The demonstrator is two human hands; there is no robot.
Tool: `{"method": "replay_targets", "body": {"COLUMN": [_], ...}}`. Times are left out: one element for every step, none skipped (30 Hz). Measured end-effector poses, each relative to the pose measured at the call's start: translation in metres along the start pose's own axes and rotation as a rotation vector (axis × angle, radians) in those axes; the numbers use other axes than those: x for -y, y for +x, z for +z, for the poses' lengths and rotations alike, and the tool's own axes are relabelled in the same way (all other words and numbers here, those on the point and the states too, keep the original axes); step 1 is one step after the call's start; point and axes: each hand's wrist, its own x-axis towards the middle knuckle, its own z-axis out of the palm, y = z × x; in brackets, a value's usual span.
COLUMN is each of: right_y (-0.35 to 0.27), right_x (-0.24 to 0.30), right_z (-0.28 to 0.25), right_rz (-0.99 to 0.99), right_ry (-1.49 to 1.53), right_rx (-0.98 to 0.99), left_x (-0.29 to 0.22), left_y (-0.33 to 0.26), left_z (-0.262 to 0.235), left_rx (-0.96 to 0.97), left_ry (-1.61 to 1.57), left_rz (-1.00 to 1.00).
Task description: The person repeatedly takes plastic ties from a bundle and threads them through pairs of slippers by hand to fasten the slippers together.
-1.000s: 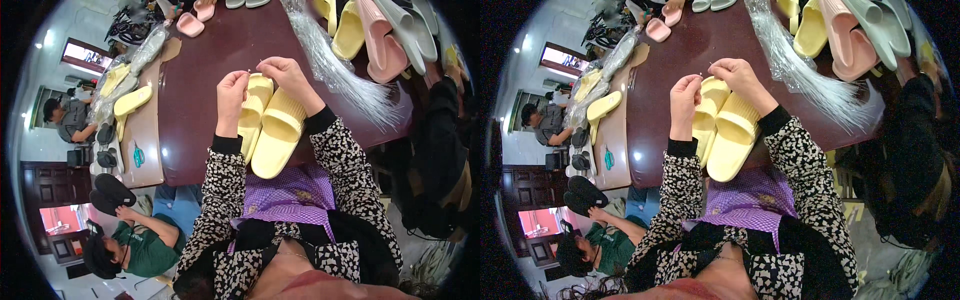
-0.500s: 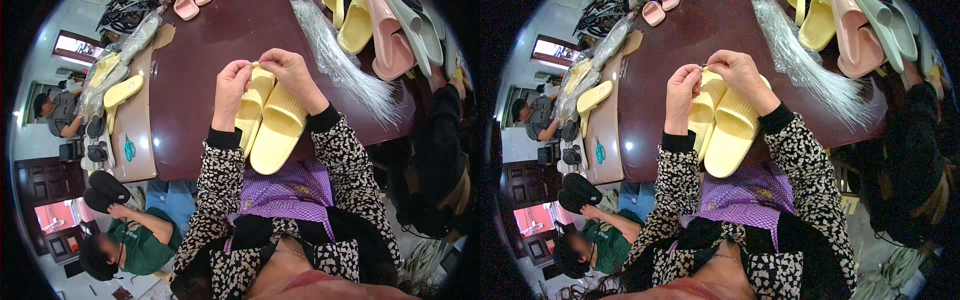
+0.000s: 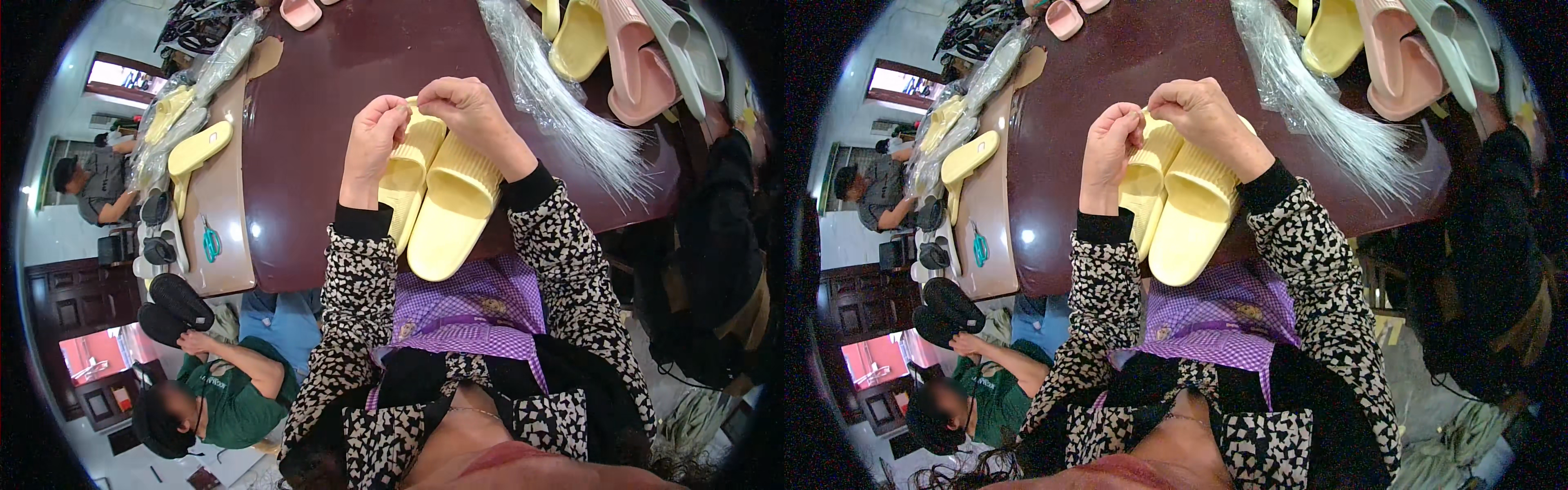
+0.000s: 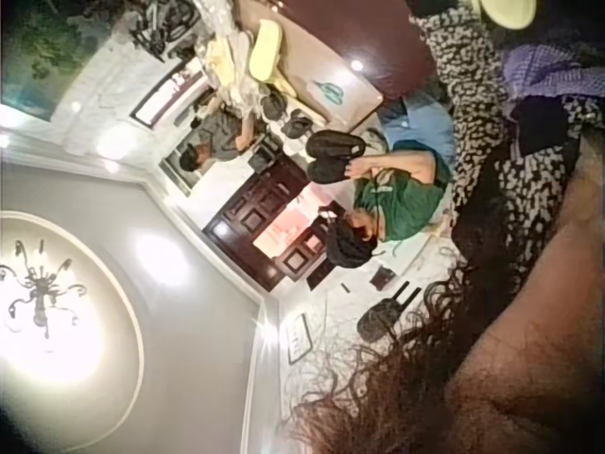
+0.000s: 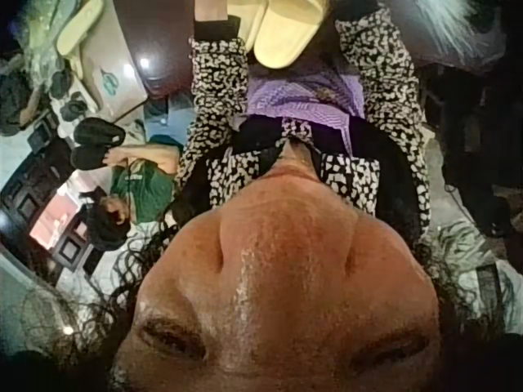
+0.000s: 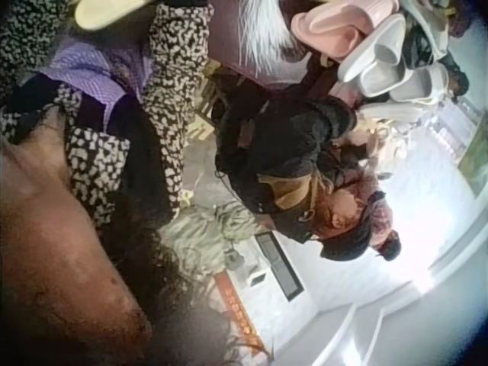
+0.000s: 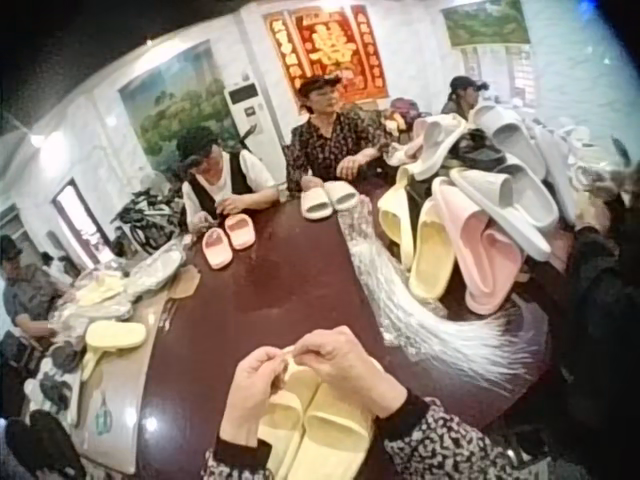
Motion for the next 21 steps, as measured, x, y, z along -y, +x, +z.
{"method": "replay_targets", "body": {"right_y": [-0.0002, -0.0003, -0.0002, -0.0001, 0.0001, 0.0002, 0.0004, 0.0005, 0.0007, 0.0003, -0.0005, -0.0013, -0.0018, -0.002, -0.0025, -0.003, -0.0036, -0.0041, -0.0047, -0.0048, -0.0052], "right_x": [0.0001, -0.0003, -0.0009, -0.0016, -0.0023, -0.0026, -0.0029, -0.003, -0.0032, -0.0031, -0.0029, -0.0026, -0.0023, -0.0021, -0.0015, -0.0009, -0.0005, 0.0, 0.0005, 0.0011, 0.0014], "right_z": [0.0001, 0.0005, 0.0012, 0.002, 0.0021, 0.0021, 0.0021, 0.0022, 0.0022, 0.0026, 0.0034, 0.0042, 0.0049, 0.0055, 0.0066, 0.0075, 0.0081, 0.0083, 0.0084, 0.008, 0.0076], "right_rz": [-0.009, -0.008, -0.013, -0.018, -0.023, -0.022, -0.032, -0.042, -0.052, -0.052, -0.043, -0.035, -0.026, -0.026, 0.013, 0.053, 0.092, 0.093, 0.129, 0.164, 0.2], "right_ry": [-0.002, -0.002, -0.003, -0.004, -0.005, -0.005, -0.023, -0.041, -0.059, -0.059, -0.078, -0.097, -0.117, -0.117, -0.055, 0.007, 0.069, 0.069, 0.142, 0.216, 0.289], "right_rx": [0.001, 0.001, 0.003, 0.004, 0.005, 0.005, 0.002, -0.001, -0.004, -0.004, -0.013, -0.023, -0.034, -0.033, -0.027, -0.021, -0.015, -0.015, -0.004, 0.006, 0.016], "left_x": [0.0005, 0.0009, 0.0013, 0.0017, 0.0019, 0.002, 0.0022, 0.0023, 0.003, 0.0032, 0.0024, 0.0019, 0.0016, 0.0009, 0.0012, 0.0015, 0.0018, 0.002, 0.0022, 0.0023, 0.0025], "left_y": [0.0005, 0.0009, 0.0013, 0.0014, 0.0019, 0.0023, 0.0026, 0.0028, 0.0027, 0.0021, 0.0014, 0.0012, 0.0014, 0.0016, 0.0013, 0.0008, 0.0003, -0.0005, -0.0014, -0.0017, -0.0021], "left_z": [-0.0009, -0.0018, -0.0028, -0.0038, -0.004, -0.0043, -0.0045, -0.0046, -0.0042, -0.002, 0.0009, 0.0025, 0.0028, 0.0035, 0.0034, 0.0033, 0.0031, 0.0026, 0.002, 0.0014, 0.0006], "left_rx": [0.0, 0.011, 0.021, 0.032, 0.032, 0.033, 0.035, 0.037, 0.037, 0.017, -0.003, -0.022, -0.022, -0.024, -0.026, -0.028, -0.028, -0.02, -0.011, -0.002, -0.002], "left_ry": [0.0, 0.0, 0.001, 0.001, 0.001, 0.007, 0.012, 0.018, 0.018, 0.026, 0.034, 0.041, 0.041, 0.034, 0.026, 0.018, 0.018, 0.009, 0.0, -0.008, -0.009], "left_rz": [-0.001, -0.001, -0.002, -0.002, -0.002, -0.002, -0.002, -0.002, -0.002, 0.004, 0.011, 0.017, 0.017, 0.014, 0.012, 0.009, 0.008, 0.001, -0.006, -0.013, -0.013]}}
